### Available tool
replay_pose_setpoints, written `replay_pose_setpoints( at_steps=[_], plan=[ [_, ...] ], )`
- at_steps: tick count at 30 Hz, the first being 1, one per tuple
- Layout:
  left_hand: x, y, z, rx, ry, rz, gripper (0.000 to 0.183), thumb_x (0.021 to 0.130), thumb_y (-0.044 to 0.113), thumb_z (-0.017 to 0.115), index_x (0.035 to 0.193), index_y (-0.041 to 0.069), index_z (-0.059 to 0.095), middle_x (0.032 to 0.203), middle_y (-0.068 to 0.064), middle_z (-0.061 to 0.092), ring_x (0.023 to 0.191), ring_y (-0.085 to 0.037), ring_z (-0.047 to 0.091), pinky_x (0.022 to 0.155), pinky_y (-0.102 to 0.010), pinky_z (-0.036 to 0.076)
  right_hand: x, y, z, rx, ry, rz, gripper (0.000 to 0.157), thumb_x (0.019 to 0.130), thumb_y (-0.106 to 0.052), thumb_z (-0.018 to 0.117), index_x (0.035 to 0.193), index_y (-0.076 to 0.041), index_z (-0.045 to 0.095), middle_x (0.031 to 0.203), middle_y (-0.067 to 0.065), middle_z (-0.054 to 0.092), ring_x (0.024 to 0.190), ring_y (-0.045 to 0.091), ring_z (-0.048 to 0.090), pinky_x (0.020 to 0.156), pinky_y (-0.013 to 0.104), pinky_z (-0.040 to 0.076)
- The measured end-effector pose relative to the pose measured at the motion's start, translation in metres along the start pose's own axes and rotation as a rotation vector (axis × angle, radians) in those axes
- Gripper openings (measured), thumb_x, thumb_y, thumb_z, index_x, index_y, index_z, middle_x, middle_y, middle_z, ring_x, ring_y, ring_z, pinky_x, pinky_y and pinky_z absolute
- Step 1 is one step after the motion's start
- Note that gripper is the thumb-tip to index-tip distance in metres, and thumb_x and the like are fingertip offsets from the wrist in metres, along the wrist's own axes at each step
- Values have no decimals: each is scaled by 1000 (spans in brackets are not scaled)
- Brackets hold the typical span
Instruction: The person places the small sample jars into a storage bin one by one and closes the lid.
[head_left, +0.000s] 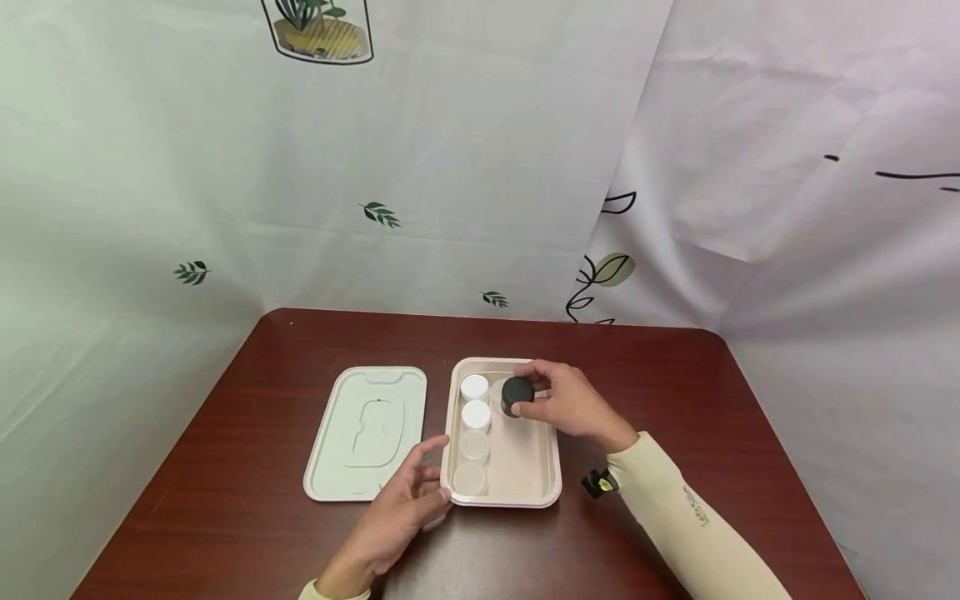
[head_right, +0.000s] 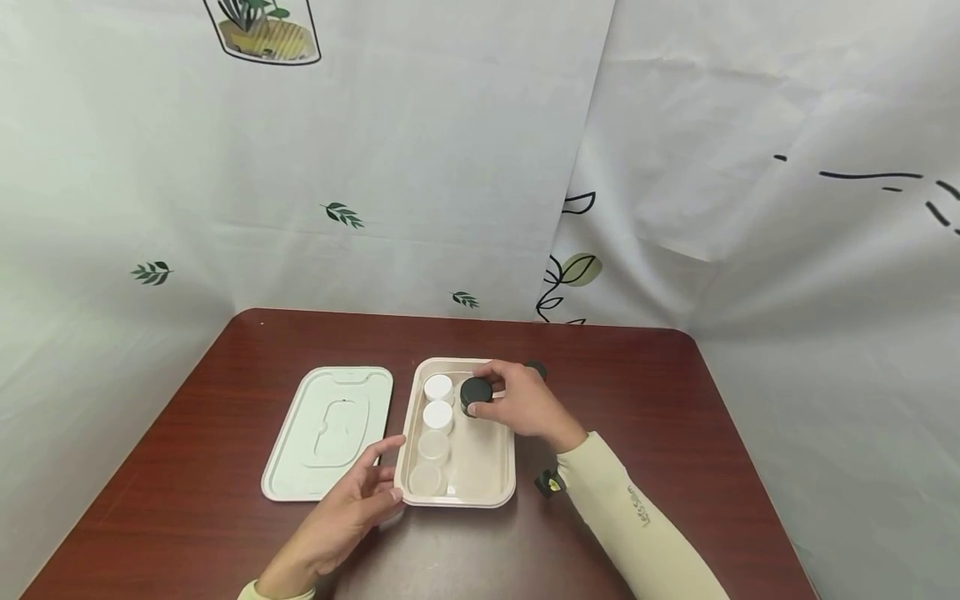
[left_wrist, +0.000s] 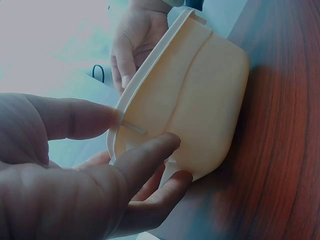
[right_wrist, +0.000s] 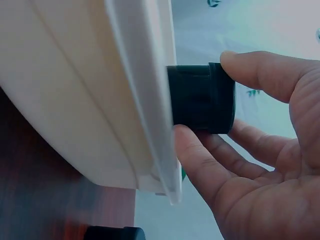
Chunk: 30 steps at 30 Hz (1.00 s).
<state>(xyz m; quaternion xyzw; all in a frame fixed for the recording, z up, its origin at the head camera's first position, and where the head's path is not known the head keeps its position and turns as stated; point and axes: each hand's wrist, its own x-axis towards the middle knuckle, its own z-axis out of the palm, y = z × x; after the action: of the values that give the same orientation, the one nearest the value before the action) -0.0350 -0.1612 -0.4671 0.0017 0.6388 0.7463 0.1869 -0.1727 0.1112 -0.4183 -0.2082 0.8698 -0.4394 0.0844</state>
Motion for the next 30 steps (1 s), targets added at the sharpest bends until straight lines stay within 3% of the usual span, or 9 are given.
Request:
replay_pose_setpoints(
  at_steps=[10, 22, 30],
  plan=[
    [0, 1, 1, -4, 5, -2, 77, 98, -2, 60, 165, 11, 25, 137, -30, 50, 117, -26, 61, 94, -34, 54, 4, -5, 5, -122, -46, 59, 50, 82, -20, 90, 128, -10, 70, 115, 5, 75, 106, 21, 70, 93, 42, 59],
    [-1, -1, 0, 17, 18, 3, 77, 96, -1, 61, 164, 11, 26, 138, -30, 51, 118, -28, 60, 96, -36, 54, 8, -8, 13, -197, -87, 57, 46, 81, -18, 90, 121, -9, 70, 107, 3, 74, 98, 15, 67, 87, 35, 56],
    [0, -1, 0, 16, 11, 5, 77, 97, -1, 61, 165, 11, 26, 138, -30, 51, 119, -28, 61, 96, -35, 53, 10, -11, 20, -235, -93, 49, 45, 80, -18, 91, 118, -7, 71, 111, 6, 74, 96, 16, 66, 82, 34, 56]
  ],
)
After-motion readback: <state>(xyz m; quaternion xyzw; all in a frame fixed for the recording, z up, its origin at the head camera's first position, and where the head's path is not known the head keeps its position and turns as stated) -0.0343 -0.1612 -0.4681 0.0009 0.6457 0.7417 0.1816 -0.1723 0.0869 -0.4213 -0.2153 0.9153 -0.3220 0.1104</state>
